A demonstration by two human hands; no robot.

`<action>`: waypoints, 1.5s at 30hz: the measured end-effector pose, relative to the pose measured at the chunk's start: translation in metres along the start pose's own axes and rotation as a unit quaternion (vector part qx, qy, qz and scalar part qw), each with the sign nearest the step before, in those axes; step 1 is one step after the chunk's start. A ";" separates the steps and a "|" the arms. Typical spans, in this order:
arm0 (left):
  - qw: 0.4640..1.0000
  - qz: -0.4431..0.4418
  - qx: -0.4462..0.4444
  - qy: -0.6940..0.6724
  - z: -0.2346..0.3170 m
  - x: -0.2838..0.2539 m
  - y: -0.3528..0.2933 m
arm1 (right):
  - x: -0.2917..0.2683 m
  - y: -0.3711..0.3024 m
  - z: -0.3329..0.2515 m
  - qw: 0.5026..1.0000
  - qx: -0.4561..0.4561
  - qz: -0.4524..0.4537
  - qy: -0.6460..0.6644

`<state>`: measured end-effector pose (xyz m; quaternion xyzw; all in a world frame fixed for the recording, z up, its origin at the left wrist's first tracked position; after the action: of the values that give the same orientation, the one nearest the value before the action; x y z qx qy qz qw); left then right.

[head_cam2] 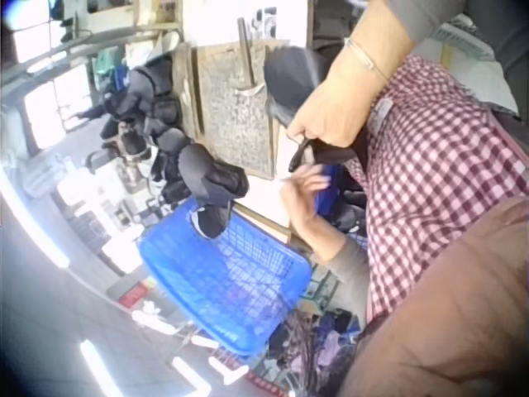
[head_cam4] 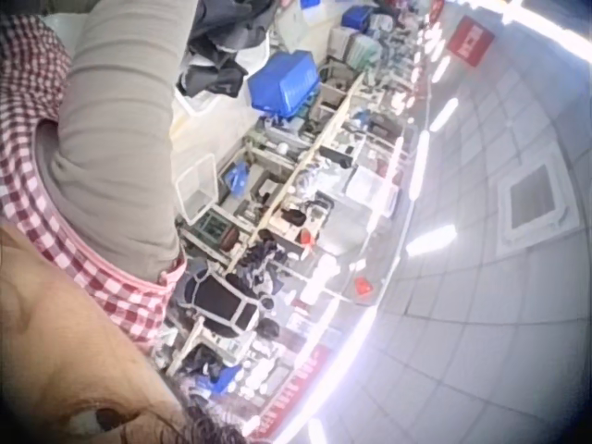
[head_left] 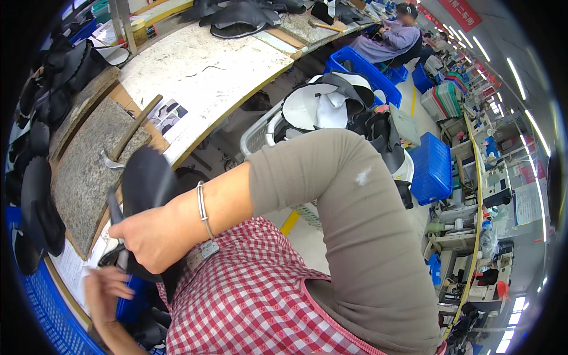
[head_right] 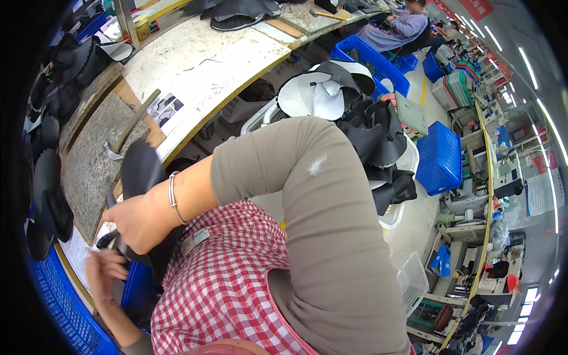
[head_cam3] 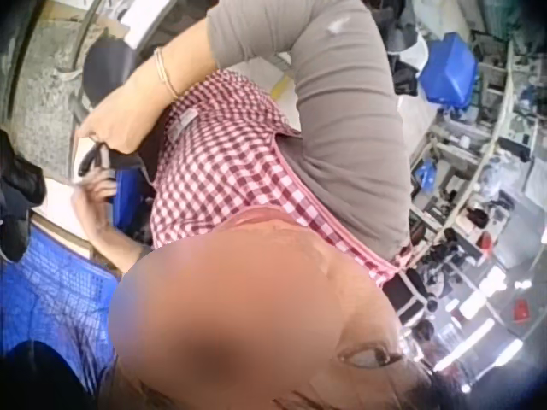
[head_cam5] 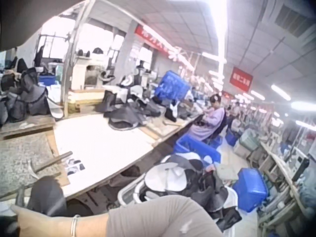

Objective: The person assembles shoe components by hand, repeatedly picking up black and white shoe parts, aligning edges, and pressing them together. The person turns the parts over and places them on the workbench or into a nearby basket after each assembly.

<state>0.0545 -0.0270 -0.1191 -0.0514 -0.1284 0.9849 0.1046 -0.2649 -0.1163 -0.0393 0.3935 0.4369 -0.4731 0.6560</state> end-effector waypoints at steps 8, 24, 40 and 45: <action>0.883 -0.107 -0.211 -0.406 -0.048 0.065 0.007 | 0.042 -0.006 -0.038 0.995 -0.005 0.094 0.040; 0.895 0.161 -0.004 0.416 -0.011 0.103 -0.005 | 0.065 -0.014 -0.069 0.955 0.181 0.078 0.220; 0.999 -0.027 0.018 -0.035 -0.075 0.130 0.038 | 0.124 -0.035 -0.090 0.486 0.547 0.156 0.664; 0.998 -0.051 -0.018 -0.018 -0.069 0.127 0.042 | 0.117 -0.033 -0.096 0.548 0.564 0.162 0.596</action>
<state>-0.0686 -0.0220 -0.2063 -0.0289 -0.1503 0.9765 0.1518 -0.2965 -0.0676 -0.1835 0.9383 0.3001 -0.1652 -0.0463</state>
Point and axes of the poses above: each hand's wrist, its own y-axis towards the middle knuckle, its own x-axis out of the palm, z = x × y, the point moved 1 cm from there along y, towards the middle knuckle, and after that the axes turned 8 degrees about y, right-handed, at the moved point
